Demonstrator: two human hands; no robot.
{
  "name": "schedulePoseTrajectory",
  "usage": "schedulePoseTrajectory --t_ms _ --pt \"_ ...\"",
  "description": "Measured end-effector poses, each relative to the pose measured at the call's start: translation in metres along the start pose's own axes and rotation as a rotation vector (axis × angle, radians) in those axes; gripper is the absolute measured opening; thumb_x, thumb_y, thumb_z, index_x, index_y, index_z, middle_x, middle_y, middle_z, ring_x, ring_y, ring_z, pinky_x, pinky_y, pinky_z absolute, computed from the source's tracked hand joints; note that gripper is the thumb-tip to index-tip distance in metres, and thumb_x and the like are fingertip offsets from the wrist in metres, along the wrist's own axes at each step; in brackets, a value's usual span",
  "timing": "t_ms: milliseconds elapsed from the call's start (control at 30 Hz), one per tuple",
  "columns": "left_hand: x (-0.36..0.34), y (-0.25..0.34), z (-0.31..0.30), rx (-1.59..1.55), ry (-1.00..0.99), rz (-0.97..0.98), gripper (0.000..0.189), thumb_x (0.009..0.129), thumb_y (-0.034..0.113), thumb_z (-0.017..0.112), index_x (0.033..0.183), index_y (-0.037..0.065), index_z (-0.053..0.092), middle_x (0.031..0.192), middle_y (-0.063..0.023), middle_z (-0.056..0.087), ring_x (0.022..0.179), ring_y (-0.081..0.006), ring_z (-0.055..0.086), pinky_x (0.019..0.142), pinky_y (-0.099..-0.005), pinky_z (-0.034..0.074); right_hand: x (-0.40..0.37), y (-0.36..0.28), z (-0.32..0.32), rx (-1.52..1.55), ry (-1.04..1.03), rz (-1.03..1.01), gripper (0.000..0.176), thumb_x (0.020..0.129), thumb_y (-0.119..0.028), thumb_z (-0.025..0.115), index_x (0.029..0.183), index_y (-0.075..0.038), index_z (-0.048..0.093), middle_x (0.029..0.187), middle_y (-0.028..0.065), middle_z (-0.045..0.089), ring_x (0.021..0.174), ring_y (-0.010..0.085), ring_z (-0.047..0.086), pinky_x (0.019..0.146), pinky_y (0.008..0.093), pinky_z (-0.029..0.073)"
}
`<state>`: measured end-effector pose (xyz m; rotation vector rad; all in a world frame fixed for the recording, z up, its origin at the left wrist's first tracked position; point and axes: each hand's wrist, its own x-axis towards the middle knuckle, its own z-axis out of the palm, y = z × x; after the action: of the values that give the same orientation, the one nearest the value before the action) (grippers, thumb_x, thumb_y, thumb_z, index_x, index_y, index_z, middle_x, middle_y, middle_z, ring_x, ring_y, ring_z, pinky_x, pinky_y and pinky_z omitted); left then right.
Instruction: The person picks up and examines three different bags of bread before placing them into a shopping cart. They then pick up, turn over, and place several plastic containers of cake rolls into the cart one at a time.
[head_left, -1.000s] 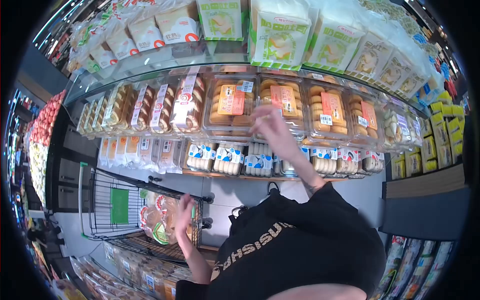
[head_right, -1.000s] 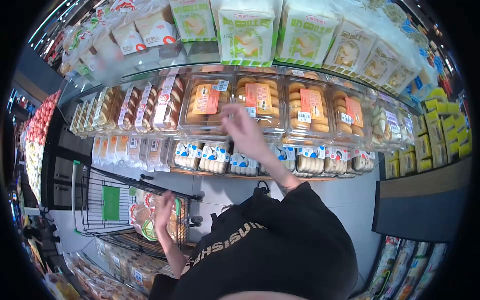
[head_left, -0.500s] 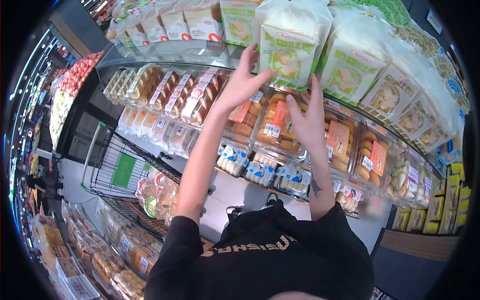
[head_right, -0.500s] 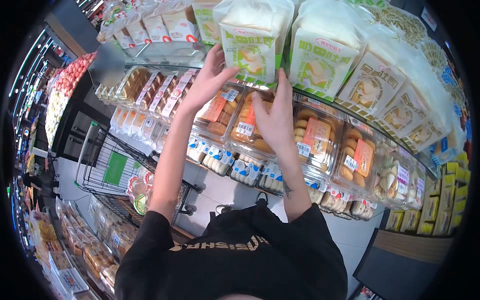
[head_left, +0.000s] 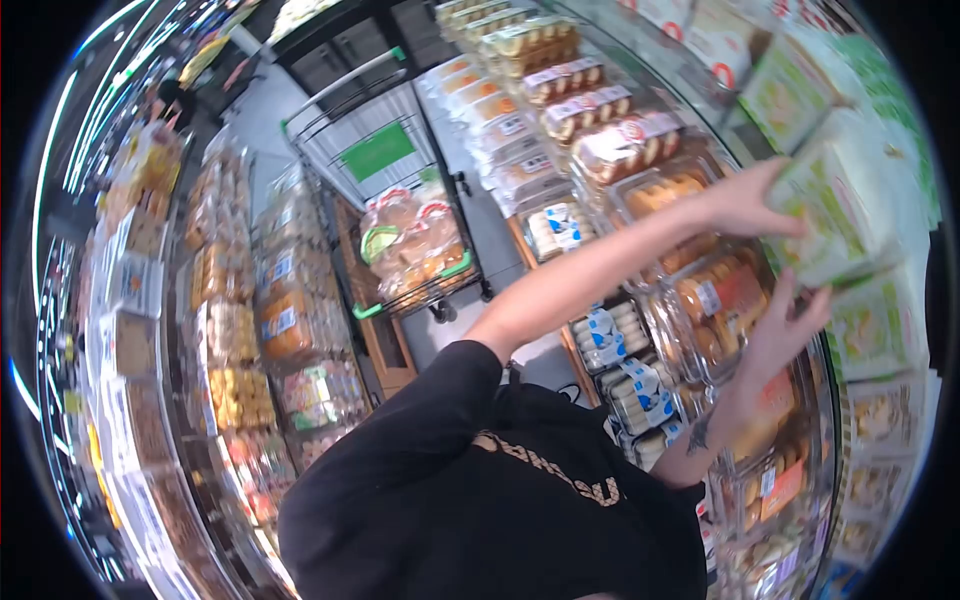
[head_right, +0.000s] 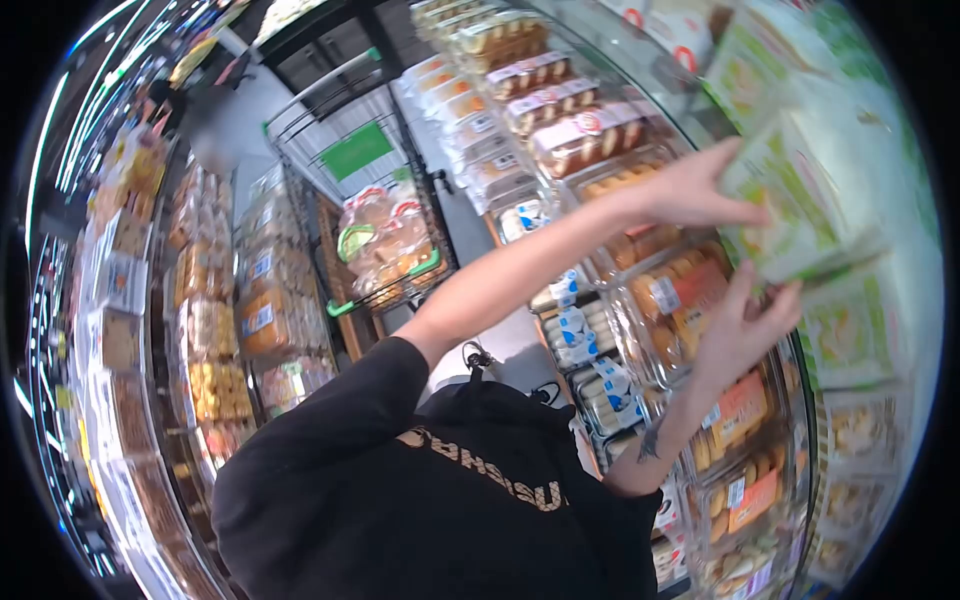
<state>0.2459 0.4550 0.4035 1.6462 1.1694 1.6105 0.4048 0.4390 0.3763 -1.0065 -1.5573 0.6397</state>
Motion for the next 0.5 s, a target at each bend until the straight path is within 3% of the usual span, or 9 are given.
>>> schedulePoseTrajectory --t_ms 100,200,267,300,333,433,500 --pt "-0.027 0.033 -0.010 -0.003 -0.018 -0.070 0.077 0.070 0.032 0.072 0.126 -0.006 0.035 0.118 -0.0167 0.052 0.107 -0.0210 0.051 0.092 -0.0303 0.040 -0.016 -0.013 -0.001 -0.049 0.047 -0.059 0.053 0.083 -0.024 0.064 0.125 0.001 0.043 0.109 0.0155 0.038 0.095 0.0220 0.048 0.080 0.0318 0.043" --pt "-0.053 0.044 -0.015 -0.273 0.000 -0.108 0.065 0.078 0.026 0.067 0.128 -0.001 0.036 0.118 -0.0119 0.052 0.108 -0.0175 0.049 0.092 -0.0295 0.040 -0.035 -0.050 -0.002 -0.037 0.098 -0.163 0.050 0.083 -0.021 0.063 0.126 -0.002 0.045 0.115 0.0162 0.037 0.104 0.0244 0.046 0.083 0.0340 0.043" --pt "-0.082 0.044 -0.026 -0.422 0.053 -0.193 0.062 0.080 0.023 0.065 0.129 0.000 0.035 0.119 -0.0110 0.052 0.109 -0.0169 0.049 0.093 -0.0300 0.039 -0.054 -0.081 -0.002 -0.375 0.038 -0.483 0.047 0.081 -0.021 0.063 0.123 -0.004 0.050 0.121 0.0152 0.035 0.112 0.0285 0.041 0.091 0.0393 0.040" --pt "-0.102 0.041 -0.029 -0.584 0.094 -0.289 0.058 0.082 0.021 0.063 0.130 0.001 0.035 0.120 -0.0102 0.052 0.109 -0.0163 0.048 0.095 -0.0304 0.039 -0.065 -0.092 0.000 -0.367 0.004 -0.593 0.045 0.079 -0.021 0.064 0.120 -0.008 0.054 0.123 0.0148 0.038 0.113 0.0291 0.040 0.092 0.0411 0.036" --pt "-0.123 0.037 -0.031 -0.703 0.161 -0.267 0.056 0.084 0.019 0.061 0.130 0.002 0.035 0.121 -0.0105 0.051 0.110 -0.0169 0.048 0.096 -0.0321 0.039 -0.075 -0.101 0.003 -0.358 -0.031 -0.703 0.042 0.077 -0.021 0.065 0.117 -0.012 0.057 0.124 0.0145 0.040 0.113 0.0297 0.039 0.093 0.0430 0.033" --pt "-0.198 0.005 -0.050 -1.008 0.288 -0.296 0.056 0.085 0.018 0.060 0.131 0.000 0.033 0.127 -0.0122 0.047 0.118 -0.0201 0.045 0.097 -0.0360 0.040 -0.117 -0.108 0.020 -0.213 -0.338 -0.834 0.039 0.074 -0.023 0.067 0.111 -0.014 0.061 0.121 0.0146 0.046 0.112 0.0321 0.039 0.092 0.0425 0.032" --pt "-0.252 0.002 -0.066 -1.199 0.447 -0.120 0.059 0.082 0.017 0.063 0.131 0.000 0.034 0.129 -0.0121 0.045 0.118 -0.0219 0.045 0.099 -0.0374 0.038 -0.144 -0.113 0.036 -0.073 -0.526 -0.834 0.035 0.071 -0.024 0.069 0.103 -0.014 0.064 0.118 0.0116 0.048 0.106 0.0288 0.041 0.091 0.0404 0.031"
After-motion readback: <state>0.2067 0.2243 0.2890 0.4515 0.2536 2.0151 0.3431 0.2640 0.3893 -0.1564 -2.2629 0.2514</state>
